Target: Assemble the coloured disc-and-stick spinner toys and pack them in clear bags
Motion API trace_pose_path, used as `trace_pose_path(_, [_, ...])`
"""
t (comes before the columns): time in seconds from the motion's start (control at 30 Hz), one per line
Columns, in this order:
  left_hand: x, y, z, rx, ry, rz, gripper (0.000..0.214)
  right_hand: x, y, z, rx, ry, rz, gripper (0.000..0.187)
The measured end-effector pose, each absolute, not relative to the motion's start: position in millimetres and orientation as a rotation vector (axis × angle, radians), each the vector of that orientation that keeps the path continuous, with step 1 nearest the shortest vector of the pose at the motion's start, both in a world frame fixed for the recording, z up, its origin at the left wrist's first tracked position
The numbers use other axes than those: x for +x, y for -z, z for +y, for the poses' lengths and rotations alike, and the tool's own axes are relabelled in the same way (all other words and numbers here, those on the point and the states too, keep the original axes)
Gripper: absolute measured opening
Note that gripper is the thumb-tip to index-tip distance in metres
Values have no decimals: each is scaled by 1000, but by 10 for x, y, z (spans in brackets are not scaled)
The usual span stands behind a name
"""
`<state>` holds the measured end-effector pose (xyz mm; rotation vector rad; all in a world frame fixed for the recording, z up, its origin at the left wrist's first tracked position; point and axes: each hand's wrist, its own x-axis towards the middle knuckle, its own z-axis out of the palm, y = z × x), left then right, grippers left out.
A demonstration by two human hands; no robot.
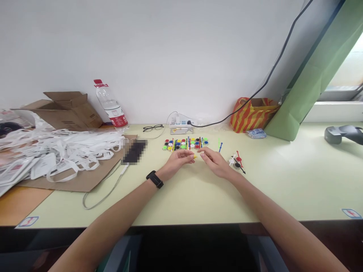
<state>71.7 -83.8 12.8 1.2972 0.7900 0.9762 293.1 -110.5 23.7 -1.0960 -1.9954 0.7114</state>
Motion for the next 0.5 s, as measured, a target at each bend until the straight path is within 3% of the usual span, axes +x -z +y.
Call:
trace_pose_path(0.13, [709, -121, -830, 1317, -995, 783, 32, 2877, -246, -1149, -1056, -999, -1817, 56])
trace_pose_path(0.27, [705, -112, -817, 1302, -1020, 793, 33, 2873, -243, -1111, -1095, -1337, -1623, 52])
trace_pose_path(0.37, [705, -105, -810, 1297, -1036, 796, 33, 2931, -259, -1036, -1114, -1351, -1506, 65])
trace_pose_path(0.5, [710, -105, -813, 1309, -1030, 811, 34, 3020, -284, -961, -1080, -1310, -1382, 64])
